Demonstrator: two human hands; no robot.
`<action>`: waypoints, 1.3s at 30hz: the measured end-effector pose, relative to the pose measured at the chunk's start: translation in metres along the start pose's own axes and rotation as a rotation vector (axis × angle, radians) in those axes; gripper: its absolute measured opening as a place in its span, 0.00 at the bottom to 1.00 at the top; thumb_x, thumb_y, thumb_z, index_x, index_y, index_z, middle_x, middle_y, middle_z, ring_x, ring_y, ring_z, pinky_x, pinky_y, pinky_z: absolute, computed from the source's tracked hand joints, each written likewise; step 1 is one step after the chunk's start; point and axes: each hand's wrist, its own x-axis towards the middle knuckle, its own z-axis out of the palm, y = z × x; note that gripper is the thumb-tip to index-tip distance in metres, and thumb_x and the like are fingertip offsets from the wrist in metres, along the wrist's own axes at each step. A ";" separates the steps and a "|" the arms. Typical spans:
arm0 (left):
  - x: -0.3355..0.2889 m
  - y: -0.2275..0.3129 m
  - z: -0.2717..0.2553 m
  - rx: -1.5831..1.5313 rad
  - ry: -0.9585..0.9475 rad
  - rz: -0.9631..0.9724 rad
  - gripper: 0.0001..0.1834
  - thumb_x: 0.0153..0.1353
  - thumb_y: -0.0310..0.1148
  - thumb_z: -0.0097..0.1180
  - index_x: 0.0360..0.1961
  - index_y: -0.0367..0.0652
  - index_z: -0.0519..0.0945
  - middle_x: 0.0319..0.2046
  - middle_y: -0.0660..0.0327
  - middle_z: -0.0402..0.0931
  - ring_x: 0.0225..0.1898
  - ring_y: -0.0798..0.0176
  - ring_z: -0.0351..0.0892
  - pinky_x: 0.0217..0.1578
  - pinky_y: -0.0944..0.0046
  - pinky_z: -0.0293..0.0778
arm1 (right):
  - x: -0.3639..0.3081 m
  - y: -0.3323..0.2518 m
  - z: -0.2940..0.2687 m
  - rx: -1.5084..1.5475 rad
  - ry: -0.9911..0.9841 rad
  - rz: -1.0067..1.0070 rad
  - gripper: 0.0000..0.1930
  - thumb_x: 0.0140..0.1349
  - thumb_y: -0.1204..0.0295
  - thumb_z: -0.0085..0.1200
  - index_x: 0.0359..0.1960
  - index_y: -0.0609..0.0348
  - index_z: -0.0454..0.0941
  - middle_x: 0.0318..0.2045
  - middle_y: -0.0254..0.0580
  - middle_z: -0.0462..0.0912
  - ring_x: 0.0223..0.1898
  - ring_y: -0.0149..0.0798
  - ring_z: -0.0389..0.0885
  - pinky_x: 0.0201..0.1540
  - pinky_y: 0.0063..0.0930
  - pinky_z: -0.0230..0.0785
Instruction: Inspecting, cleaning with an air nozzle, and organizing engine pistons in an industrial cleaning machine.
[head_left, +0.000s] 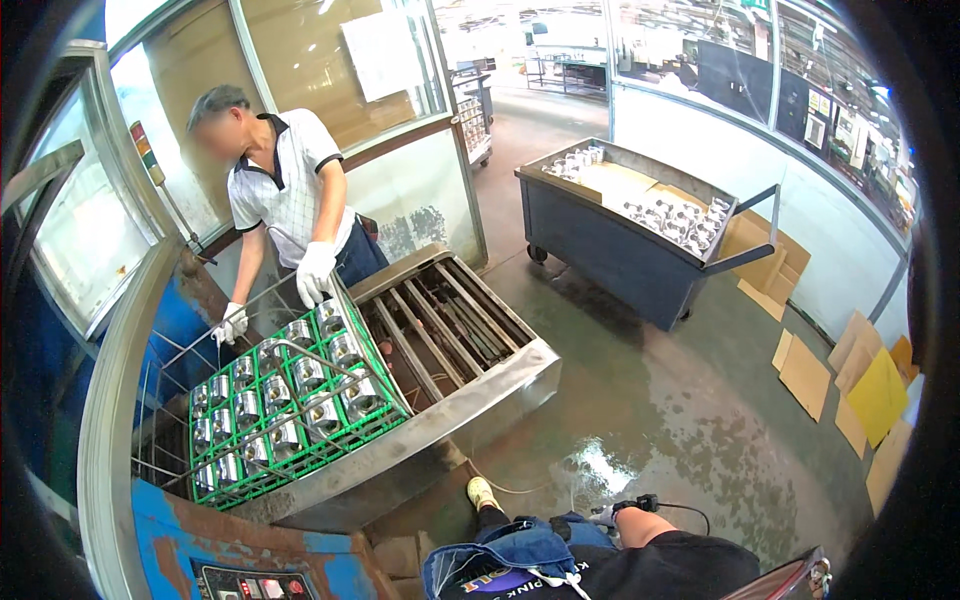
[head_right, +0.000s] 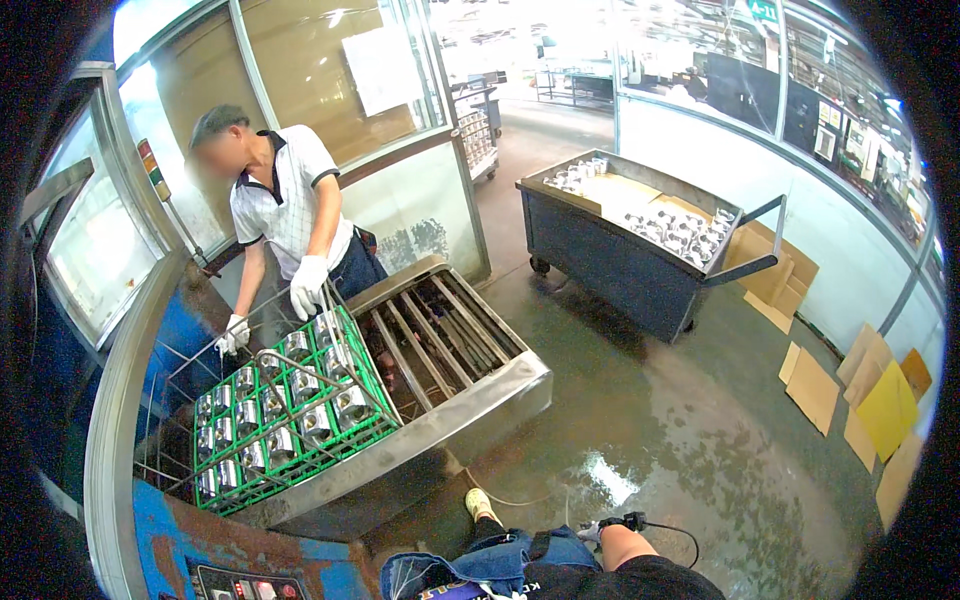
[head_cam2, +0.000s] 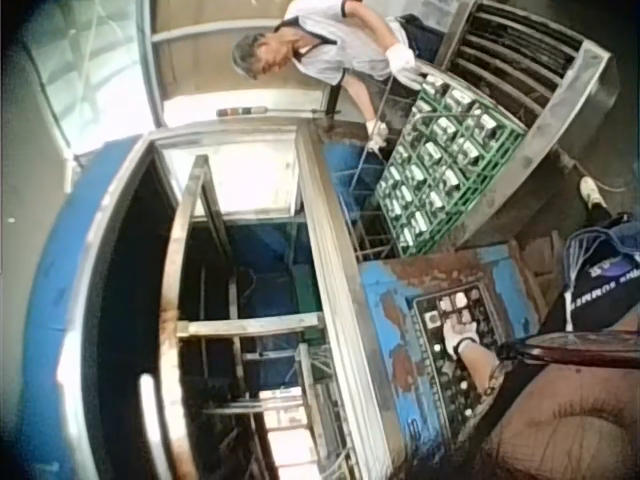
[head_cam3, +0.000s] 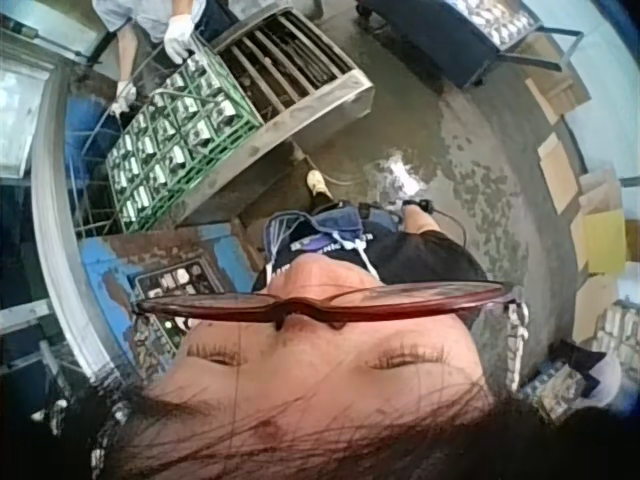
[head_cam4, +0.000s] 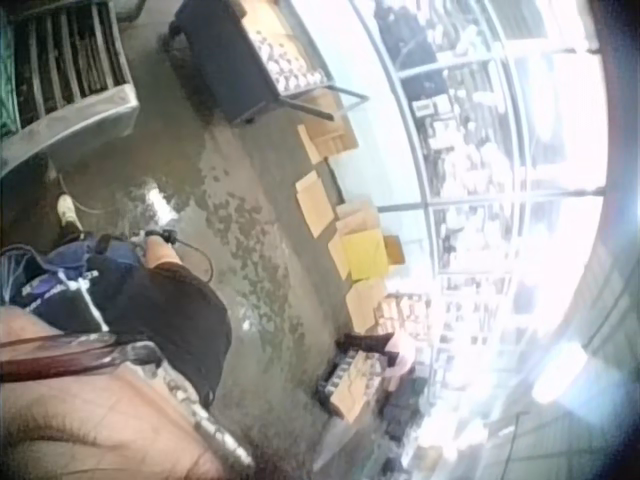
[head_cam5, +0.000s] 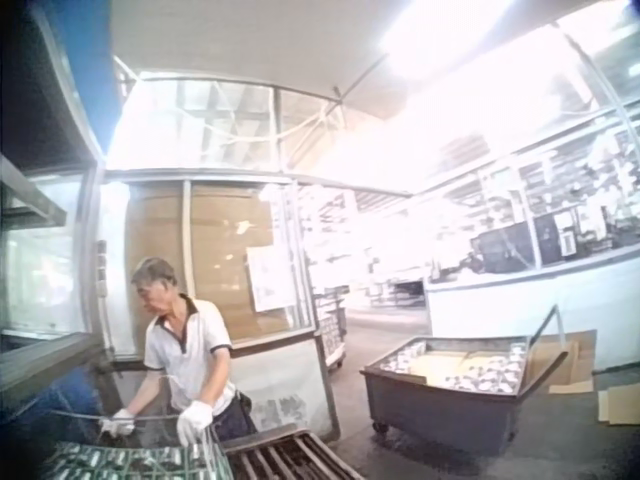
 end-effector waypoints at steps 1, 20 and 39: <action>0.015 -0.008 -0.017 0.160 -0.529 0.451 0.22 0.66 0.51 0.51 0.56 0.54 0.78 0.56 0.64 0.78 0.54 0.47 0.74 0.57 0.32 0.62 | 0.006 -0.001 0.002 0.004 -0.003 -0.015 0.44 0.55 0.30 0.51 0.61 0.55 0.76 0.58 0.48 0.79 0.57 0.47 0.78 0.58 0.40 0.69; 0.045 -0.004 -0.045 0.035 0.053 -0.015 0.16 0.63 0.51 0.58 0.41 0.52 0.81 0.32 0.65 0.80 0.33 0.55 0.75 0.45 0.37 0.69 | 0.068 0.007 0.013 -0.111 0.222 -0.298 0.40 0.57 0.33 0.53 0.58 0.53 0.78 0.52 0.49 0.82 0.43 0.45 0.84 0.44 0.46 0.77; 0.021 0.006 -0.009 0.026 -0.198 0.133 0.20 0.68 0.49 0.51 0.55 0.54 0.79 0.52 0.63 0.79 0.51 0.47 0.75 0.56 0.29 0.62 | -0.032 -0.040 0.001 0.218 -0.021 0.069 0.41 0.56 0.32 0.53 0.51 0.63 0.80 0.45 0.50 0.84 0.37 0.48 0.83 0.38 0.46 0.80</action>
